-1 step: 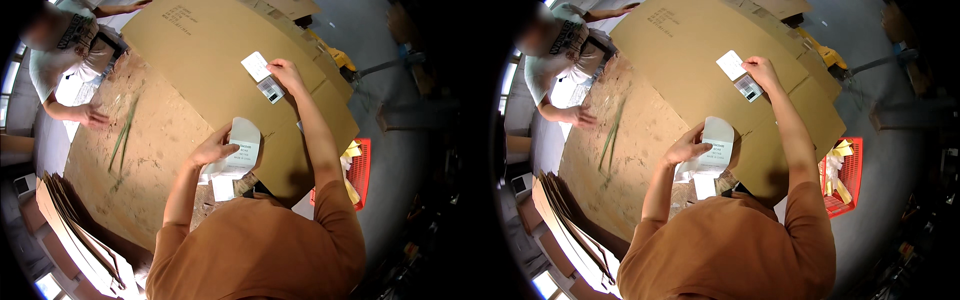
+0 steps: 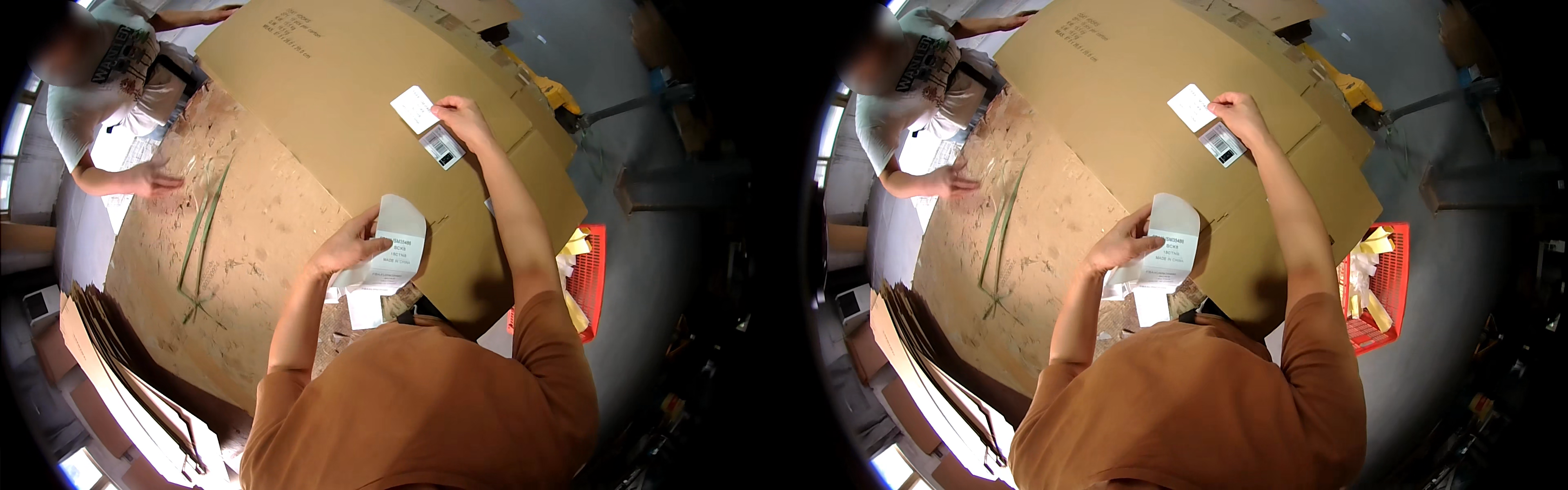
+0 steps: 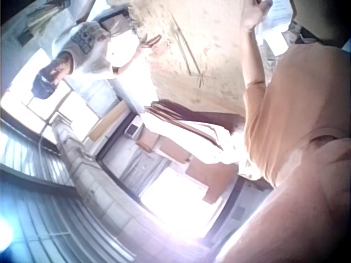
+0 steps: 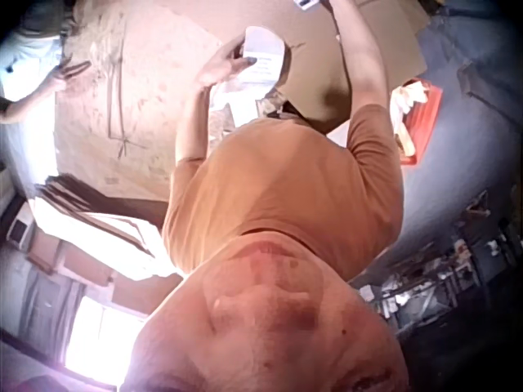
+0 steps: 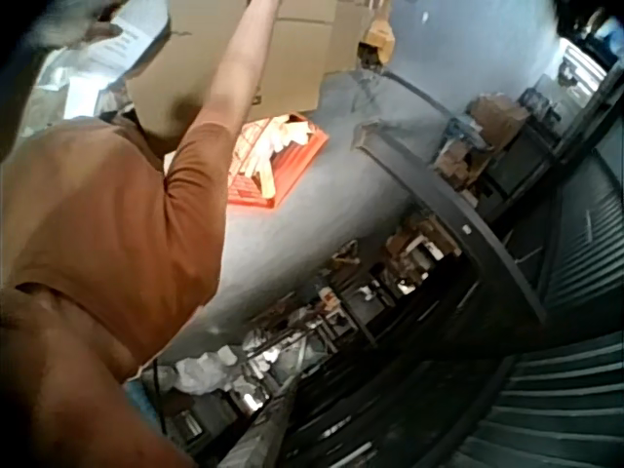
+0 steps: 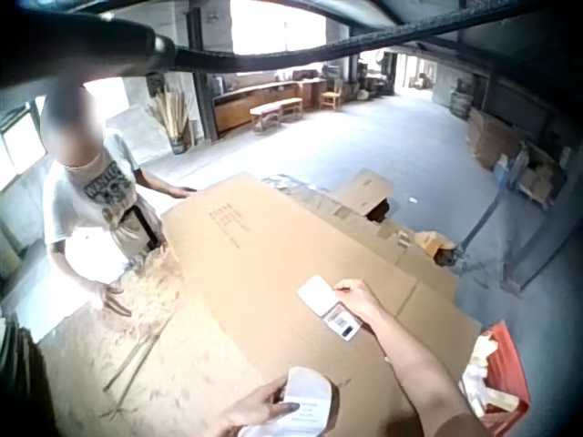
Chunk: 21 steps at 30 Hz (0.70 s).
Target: The person stands at a workbench and applies shipping labels to a stack of flat cardboard boxes. They peel labels from a sheet and stick them onto the boxes one by one, working through a batch of labels.
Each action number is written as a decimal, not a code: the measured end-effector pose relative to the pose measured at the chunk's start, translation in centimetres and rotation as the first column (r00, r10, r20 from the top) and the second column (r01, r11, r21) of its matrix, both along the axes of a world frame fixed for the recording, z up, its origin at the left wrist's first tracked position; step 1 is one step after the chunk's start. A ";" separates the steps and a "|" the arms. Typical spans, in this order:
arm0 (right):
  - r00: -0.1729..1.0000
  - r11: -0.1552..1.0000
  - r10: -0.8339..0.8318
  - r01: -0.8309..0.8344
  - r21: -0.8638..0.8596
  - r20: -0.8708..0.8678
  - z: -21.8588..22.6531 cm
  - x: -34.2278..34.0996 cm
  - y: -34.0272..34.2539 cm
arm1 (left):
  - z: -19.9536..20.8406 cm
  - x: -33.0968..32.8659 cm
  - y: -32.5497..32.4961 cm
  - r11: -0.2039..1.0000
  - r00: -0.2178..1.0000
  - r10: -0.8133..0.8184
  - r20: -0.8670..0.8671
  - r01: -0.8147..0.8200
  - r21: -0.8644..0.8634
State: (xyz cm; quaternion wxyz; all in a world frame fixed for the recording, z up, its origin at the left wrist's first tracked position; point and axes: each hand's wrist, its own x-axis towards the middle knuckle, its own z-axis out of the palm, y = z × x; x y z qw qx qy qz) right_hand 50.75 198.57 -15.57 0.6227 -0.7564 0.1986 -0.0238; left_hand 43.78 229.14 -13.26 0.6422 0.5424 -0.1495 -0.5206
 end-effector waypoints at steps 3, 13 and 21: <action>0.998 0.999 0.030 -0.032 -0.044 -0.051 -2.3 1.6 -0.2 | -1.0 -0.8 0.4 1.000 0.998 -0.005 -0.069 0.007 0.028; 0.989 0.949 0.030 -0.072 -0.306 -0.142 -4.1 2.6 -0.4 | -2.6 -1.2 1.0 0.998 0.998 0.056 -0.024 -0.055 0.033; 0.969 0.578 -0.020 -0.191 -0.794 -0.248 -2.3 2.4 2.5 | -3.0 -1.4 0.8 0.988 0.991 0.136 0.020 -0.137 0.073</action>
